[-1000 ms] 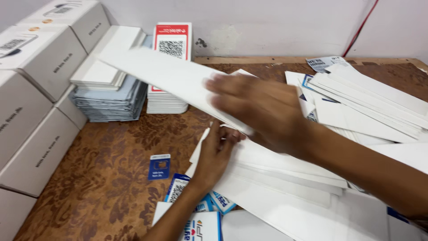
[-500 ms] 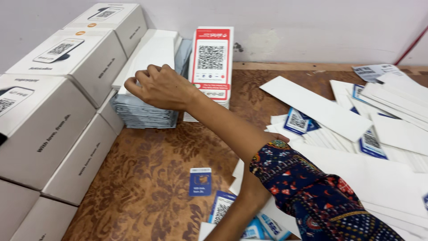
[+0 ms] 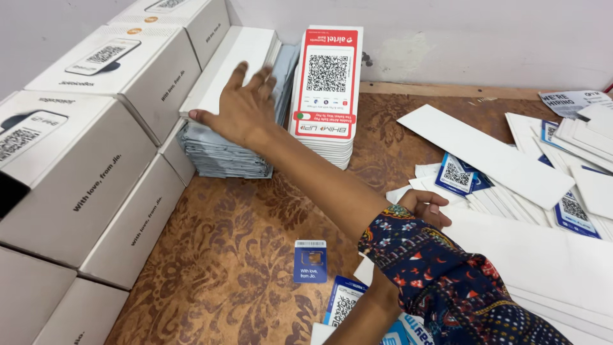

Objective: The person repeatedly picks up white rectangular cards from a pile on a table, aligns them, and places them into a neat stack. The cards feature QR codes and payment service logos. The person continues this process throughout the clip.

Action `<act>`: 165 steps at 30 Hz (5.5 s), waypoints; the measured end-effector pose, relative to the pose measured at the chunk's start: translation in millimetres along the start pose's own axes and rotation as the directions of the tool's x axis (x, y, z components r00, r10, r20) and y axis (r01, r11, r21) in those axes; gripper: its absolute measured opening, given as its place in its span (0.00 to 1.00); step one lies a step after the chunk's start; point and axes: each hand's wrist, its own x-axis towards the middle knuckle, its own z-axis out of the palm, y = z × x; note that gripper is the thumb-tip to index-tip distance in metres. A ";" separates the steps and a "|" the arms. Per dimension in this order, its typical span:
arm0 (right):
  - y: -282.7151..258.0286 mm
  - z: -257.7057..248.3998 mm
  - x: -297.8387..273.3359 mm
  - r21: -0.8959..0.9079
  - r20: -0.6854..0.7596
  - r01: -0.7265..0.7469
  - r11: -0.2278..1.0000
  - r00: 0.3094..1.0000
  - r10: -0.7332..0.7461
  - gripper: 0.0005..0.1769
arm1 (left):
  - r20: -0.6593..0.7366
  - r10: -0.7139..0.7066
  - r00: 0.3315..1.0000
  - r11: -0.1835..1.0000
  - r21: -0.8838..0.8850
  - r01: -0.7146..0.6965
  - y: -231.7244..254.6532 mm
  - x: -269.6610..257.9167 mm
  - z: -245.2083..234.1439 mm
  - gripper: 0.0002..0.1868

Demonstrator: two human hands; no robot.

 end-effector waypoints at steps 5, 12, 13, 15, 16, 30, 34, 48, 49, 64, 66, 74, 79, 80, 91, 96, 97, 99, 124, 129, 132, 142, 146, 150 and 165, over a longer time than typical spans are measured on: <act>18.0 11.7 5.8 0.191 -0.024 0.114 0.975 0.994 -0.111 0.77 | 0.041 -0.010 0.999 1.000 0.021 0.010 8.0 -1.4 1.2 0.16; 34.3 -28.4 -47.8 0.400 -0.175 0.263 0.878 0.962 -0.209 0.70 | 0.297 0.315 0.902 0.773 0.472 -0.425 -8.0 -3.3 -3.0 0.14; 38.1 -39.7 -70.0 0.404 -0.167 0.332 0.853 0.943 -0.288 0.65 | 0.341 0.414 0.844 0.596 0.599 -0.534 -9.6 -4.5 -3.7 0.17; 53.1 -69.0 -123.2 0.409 -0.158 0.460 0.788 0.886 -0.435 0.57 | 0.155 0.196 0.968 0.830 0.500 -0.247 -7.9 -3.3 -5.0 0.15; 67.4 -86.1 -156.9 0.455 -0.088 0.464 0.760 0.873 -0.480 0.52 | 0.078 0.059 0.995 0.901 0.425 -0.086 -4.8 -2.7 -5.4 0.13; 297.0 -241.3 -424.9 -0.314 0.433 -0.353 0.881 0.773 0.464 0.66 | 0.185 0.496 0.849 0.069 0.966 -0.251 7.9 -11.2 6.5 0.22; 322.9 -226.8 -445.5 -0.079 0.276 -0.447 0.891 0.849 0.451 0.62 | 0.077 0.303 0.950 0.210 0.967 -0.145 16.1 -13.1 14.7 0.25; 323.4 -223.0 -456.0 0.232 0.028 -0.075 0.970 0.997 0.070 0.44 | -0.228 0.361 0.904 0.635 0.770 -0.060 19.9 -8.3 -7.6 0.19; 320.4 -222.9 -456.6 0.210 -0.036 0.022 0.977 0.999 -0.014 0.43 | -0.249 0.362 0.898 0.699 0.710 -0.085 20.6 -5.6 -8.4 0.20; 347.5 -210.0 -470.4 0.616 -0.147 -0.091 0.782 0.963 0.228 0.37 | -0.083 0.319 0.944 0.797 0.562 -0.220 9.1 -15.0 -13.4 0.17; 361.1 -202.8 -472.0 0.550 0.016 -0.382 0.743 0.894 0.448 0.20 | -0.017 0.345 0.938 0.803 0.523 -0.286 12.0 -14.2 -11.8 0.18; 376.2 -186.0 -485.5 0.491 0.111 -0.428 0.759 0.895 0.433 0.19 | -0.127 0.091 0.988 0.953 0.300 -0.049 9.0 -4.3 -22.6 0.23; 351.6 -199.5 -481.9 0.628 0.060 -0.070 0.775 0.997 0.042 0.29 | -0.184 0.026 0.983 0.974 0.228 0.017 -1.7 0.3 -35.5 0.29; 346.5 -201.2 -480.8 0.595 0.060 -0.056 0.801 0.998 0.026 0.32 | -0.167 0.035 0.985 0.973 0.232 0.005 -1.6 -0.2 -36.1 0.31; 349.8 -195.9 -478.4 0.513 0.104 -0.022 0.858 0.994 -0.037 0.31 | -0.093 0.049 0.994 0.945 0.326 -0.017 19.2 -3.8 -15.8 0.29; 355.9 -191.2 -483.2 0.546 0.138 -0.078 0.834 0.990 0.002 0.34 | -0.108 0.008 0.994 0.947 0.321 0.028 21.1 -3.1 -13.6 0.28; 355.7 -191.0 -482.5 0.519 0.136 -0.095 0.849 0.990 0.028 0.33 | -0.104 0.008 0.995 0.947 0.319 0.026 21.7 -3.3 -13.5 0.28; 353.9 -192.0 -480.5 0.462 0.127 -0.129 0.877 0.989 0.078 0.31 | -0.095 0.010 0.995 0.949 0.315 0.020 22.8 -3.5 -12.6 0.28; 373.4 -186.5 -492.4 0.565 -0.010 -0.122 0.816 0.988 0.154 0.15 | -0.095 -0.020 0.995 0.903 0.425 0.059 24.2 -5.2 -6.2 0.30; 365.1 -185.7 -488.9 0.477 -0.038 -0.149 0.866 0.981 0.189 0.18 | -0.097 -0.020 0.995 0.906 0.419 0.059 24.3 -4.9 -6.9 0.30; 359.4 -189.8 -485.8 0.457 0.030 -0.303 0.836 0.945 0.326 0.20 | -0.118 -0.035 0.992 0.885 0.457 0.085 26.3 -4.7 -5.9 0.30; 382.7 -177.6 -499.5 0.340 -0.021 -0.118 0.933 0.991 0.133 0.10 | -0.075 -0.014 0.997 0.913 0.406 0.043 28.9 -6.3 -3.3 0.31; 379.1 -180.2 -501.7 0.328 -0.048 -0.044 0.944 0.997 0.063 0.16 | -0.009 0.017 1.000 0.949 0.315 -0.013 25.4 -7.5 -3.6 0.32; 359.9 -200.5 -496.7 0.094 -0.197 0.424 0.901 0.895 -0.400 0.36 | -0.021 0.004 1.000 0.905 0.425 0.005 23.0 -10.5 -4.7 0.31; 362.4 -220.1 -504.7 -0.258 0.074 0.634 0.729 0.765 -0.640 0.57 | 0.156 0.231 0.960 0.818 0.504 -0.279 23.8 -9.8 -3.9 0.26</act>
